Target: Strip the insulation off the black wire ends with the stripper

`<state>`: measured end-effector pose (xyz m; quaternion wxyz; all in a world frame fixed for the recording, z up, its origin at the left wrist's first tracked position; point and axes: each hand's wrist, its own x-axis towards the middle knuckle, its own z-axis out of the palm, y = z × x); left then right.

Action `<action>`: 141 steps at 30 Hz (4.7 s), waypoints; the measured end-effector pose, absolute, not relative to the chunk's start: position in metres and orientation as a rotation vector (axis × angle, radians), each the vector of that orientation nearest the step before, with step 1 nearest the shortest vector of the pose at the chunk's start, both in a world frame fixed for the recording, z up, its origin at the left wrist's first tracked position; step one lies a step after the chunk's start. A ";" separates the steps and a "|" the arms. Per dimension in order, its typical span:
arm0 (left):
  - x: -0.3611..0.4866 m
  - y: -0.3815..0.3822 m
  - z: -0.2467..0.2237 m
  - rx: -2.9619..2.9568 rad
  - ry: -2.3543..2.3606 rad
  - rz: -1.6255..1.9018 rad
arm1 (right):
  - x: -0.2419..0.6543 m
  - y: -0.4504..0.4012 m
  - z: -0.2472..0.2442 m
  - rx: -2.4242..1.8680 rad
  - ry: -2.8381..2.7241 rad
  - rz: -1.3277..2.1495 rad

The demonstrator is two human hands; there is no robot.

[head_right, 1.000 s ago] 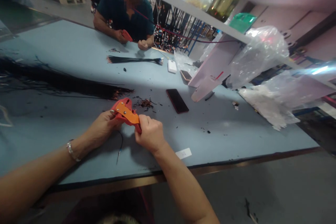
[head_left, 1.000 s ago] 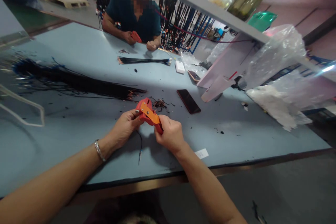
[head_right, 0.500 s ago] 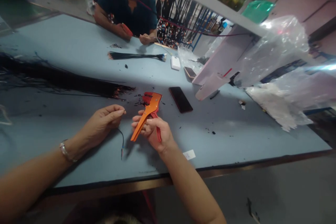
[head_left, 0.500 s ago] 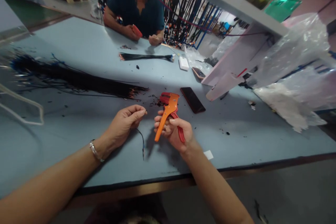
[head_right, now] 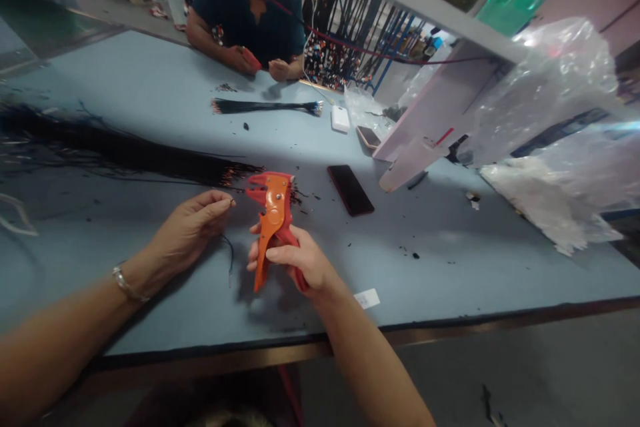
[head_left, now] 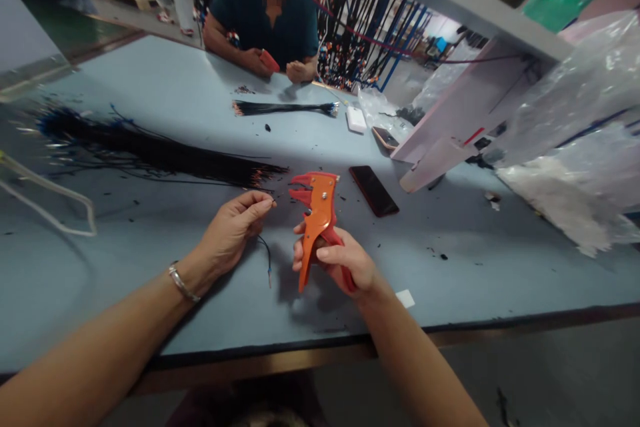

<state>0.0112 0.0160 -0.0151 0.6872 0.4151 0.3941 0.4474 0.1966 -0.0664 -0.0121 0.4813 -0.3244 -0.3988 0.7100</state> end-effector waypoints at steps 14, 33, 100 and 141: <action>0.009 0.018 -0.024 1.174 1.018 1.042 | 0.187 -0.067 -0.025 -0.676 -0.656 1.893; 0.011 0.013 -0.024 1.123 0.951 1.080 | 0.175 -0.075 -0.022 -0.804 -0.302 1.973; -0.002 0.019 -0.015 1.722 1.052 1.080 | 0.182 -0.071 -0.022 -0.673 -0.977 1.918; -0.004 0.015 -0.011 1.811 0.961 1.157 | 0.191 -0.068 -0.027 -0.738 -1.138 1.846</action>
